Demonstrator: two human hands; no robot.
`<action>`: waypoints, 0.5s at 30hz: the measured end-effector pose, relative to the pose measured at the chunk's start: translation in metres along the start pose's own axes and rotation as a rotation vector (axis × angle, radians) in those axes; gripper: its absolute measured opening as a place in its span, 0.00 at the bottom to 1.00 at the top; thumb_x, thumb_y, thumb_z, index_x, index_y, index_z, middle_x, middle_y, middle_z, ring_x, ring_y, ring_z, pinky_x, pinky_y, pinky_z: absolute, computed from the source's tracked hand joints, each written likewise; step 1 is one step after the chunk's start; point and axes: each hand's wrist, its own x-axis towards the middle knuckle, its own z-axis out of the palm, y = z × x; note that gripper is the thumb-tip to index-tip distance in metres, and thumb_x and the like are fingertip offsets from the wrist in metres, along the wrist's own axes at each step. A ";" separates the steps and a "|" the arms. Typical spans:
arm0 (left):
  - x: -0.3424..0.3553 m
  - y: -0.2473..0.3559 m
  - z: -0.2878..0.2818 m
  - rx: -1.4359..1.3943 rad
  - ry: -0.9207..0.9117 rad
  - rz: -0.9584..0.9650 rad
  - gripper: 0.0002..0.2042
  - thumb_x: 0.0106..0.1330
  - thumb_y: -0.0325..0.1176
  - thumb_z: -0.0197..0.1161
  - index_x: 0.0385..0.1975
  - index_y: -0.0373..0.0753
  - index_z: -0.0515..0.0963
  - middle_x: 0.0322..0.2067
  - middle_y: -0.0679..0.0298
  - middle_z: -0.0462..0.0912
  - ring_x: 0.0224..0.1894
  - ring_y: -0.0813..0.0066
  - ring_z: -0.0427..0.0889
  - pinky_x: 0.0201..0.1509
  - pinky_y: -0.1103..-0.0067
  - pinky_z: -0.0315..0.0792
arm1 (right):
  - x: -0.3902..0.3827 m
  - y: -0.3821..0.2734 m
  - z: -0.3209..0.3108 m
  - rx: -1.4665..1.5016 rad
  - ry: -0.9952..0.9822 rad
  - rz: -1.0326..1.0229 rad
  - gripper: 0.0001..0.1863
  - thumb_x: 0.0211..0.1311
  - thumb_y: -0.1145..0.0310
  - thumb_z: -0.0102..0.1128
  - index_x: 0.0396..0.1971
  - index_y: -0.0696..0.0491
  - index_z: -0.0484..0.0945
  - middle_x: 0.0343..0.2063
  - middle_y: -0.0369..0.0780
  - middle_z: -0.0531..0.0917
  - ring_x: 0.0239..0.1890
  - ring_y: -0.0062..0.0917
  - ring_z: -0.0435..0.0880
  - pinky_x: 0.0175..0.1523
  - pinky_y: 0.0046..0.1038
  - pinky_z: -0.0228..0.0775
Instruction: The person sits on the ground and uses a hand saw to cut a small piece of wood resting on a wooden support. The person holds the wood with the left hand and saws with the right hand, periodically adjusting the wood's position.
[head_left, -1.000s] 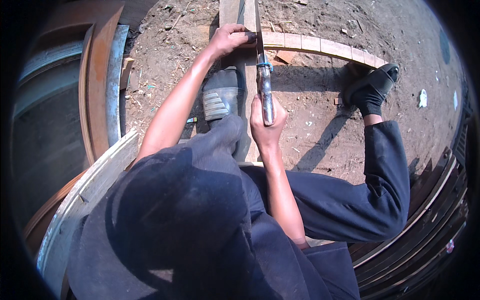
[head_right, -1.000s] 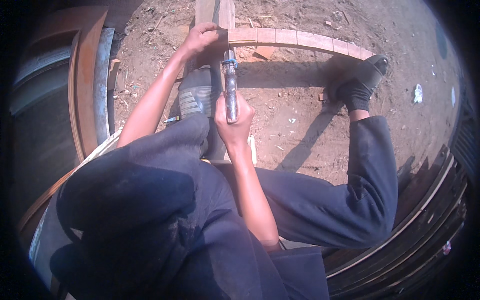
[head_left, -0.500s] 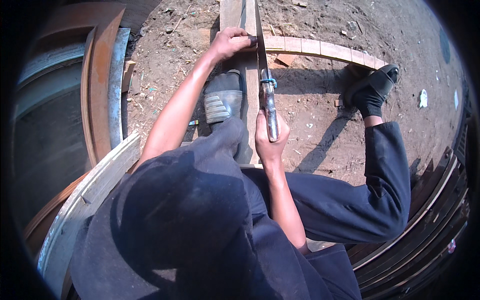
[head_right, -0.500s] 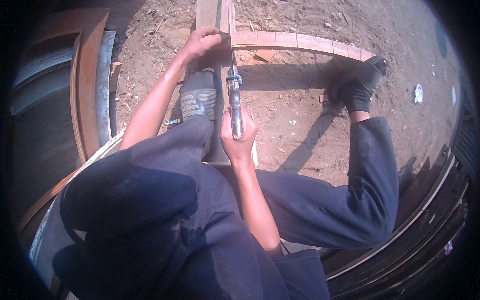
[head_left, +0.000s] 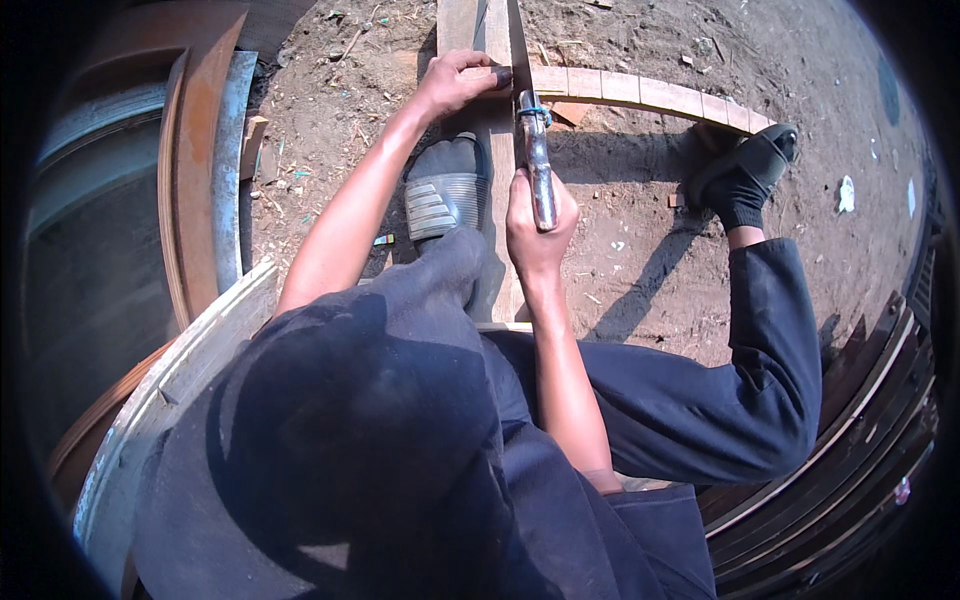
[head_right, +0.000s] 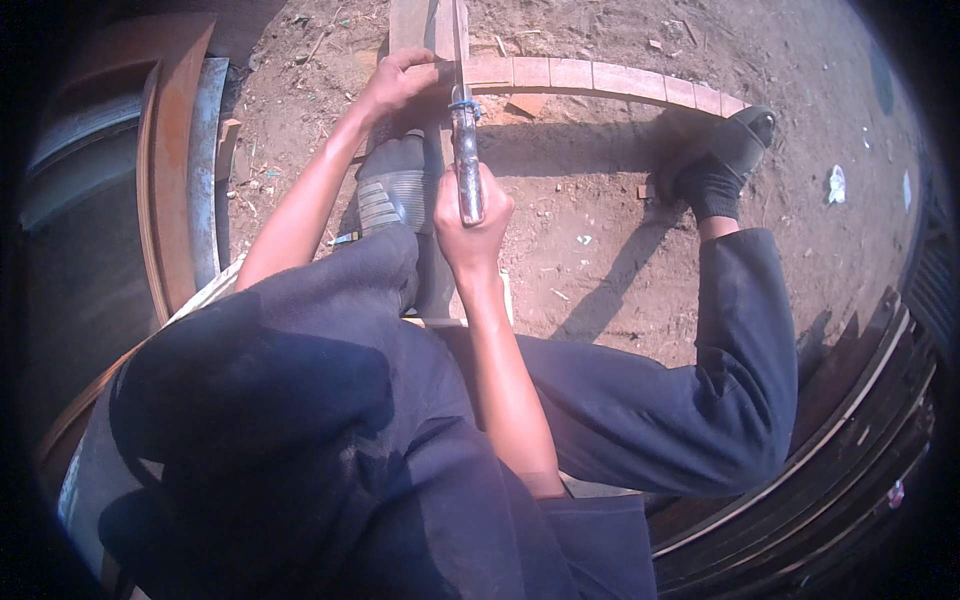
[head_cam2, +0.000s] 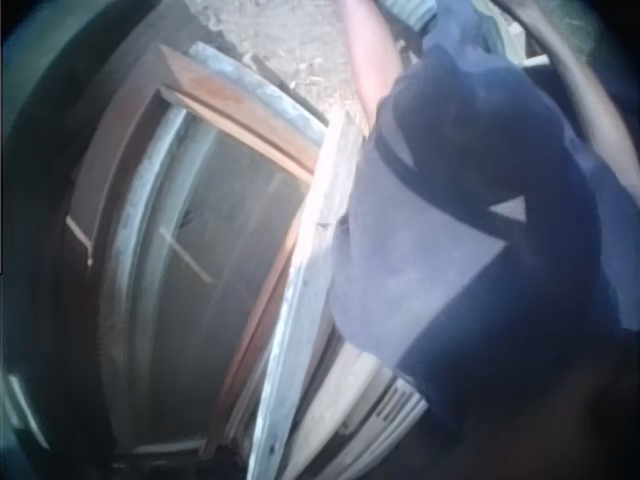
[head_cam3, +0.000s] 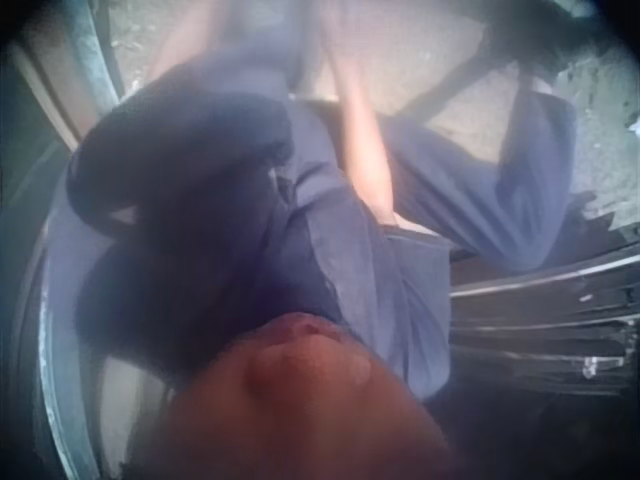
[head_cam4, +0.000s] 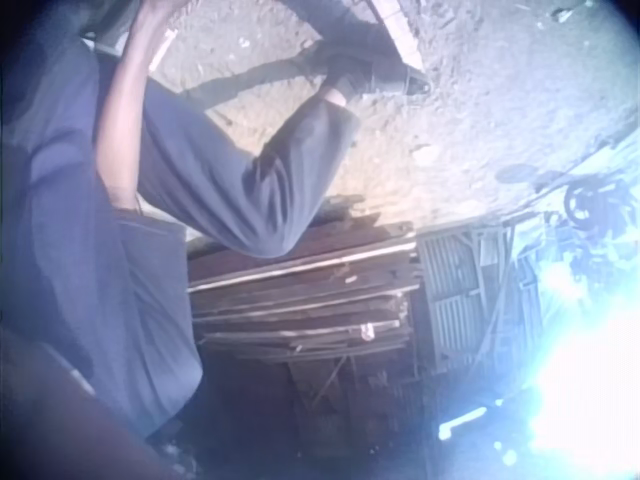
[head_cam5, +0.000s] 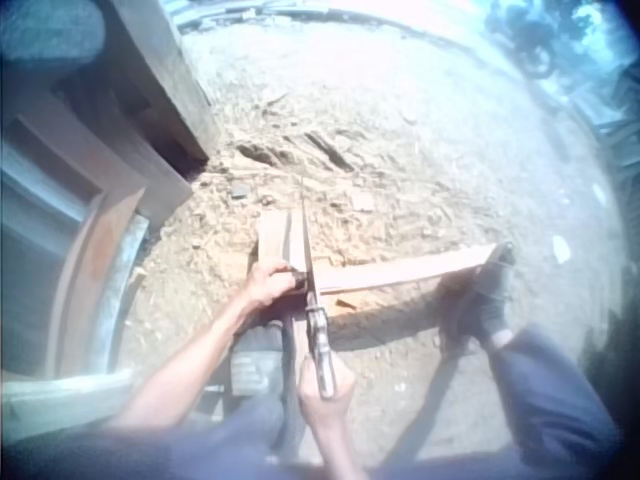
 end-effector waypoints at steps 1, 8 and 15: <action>-0.002 0.002 0.001 0.069 0.086 0.070 0.21 0.53 0.41 0.67 0.45 0.35 0.77 0.43 0.58 0.80 0.47 0.67 0.78 0.54 0.74 0.69 | -0.001 0.002 0.002 -0.014 0.008 -0.033 0.05 0.55 0.77 0.54 0.22 0.61 0.75 0.13 0.39 0.74 0.16 0.17 0.72 0.24 0.24 0.64; -0.011 0.067 -0.021 0.894 -0.291 0.213 0.22 0.47 0.36 0.69 0.40 0.32 0.71 0.39 0.52 0.78 0.44 0.52 0.77 0.51 0.62 0.68 | 0.000 0.007 0.000 -0.019 0.021 -0.037 0.04 0.55 0.76 0.55 0.23 0.60 0.75 0.14 0.40 0.75 0.17 0.18 0.74 0.24 0.24 0.65; 0.000 0.036 -0.017 0.853 -0.247 0.410 0.21 0.48 0.31 0.67 0.39 0.32 0.65 0.36 0.52 0.75 0.40 0.51 0.78 0.40 0.63 0.74 | -0.018 0.008 -0.003 -0.065 -0.004 -0.013 0.06 0.56 0.77 0.55 0.21 0.60 0.73 0.14 0.37 0.73 0.17 0.17 0.70 0.24 0.23 0.61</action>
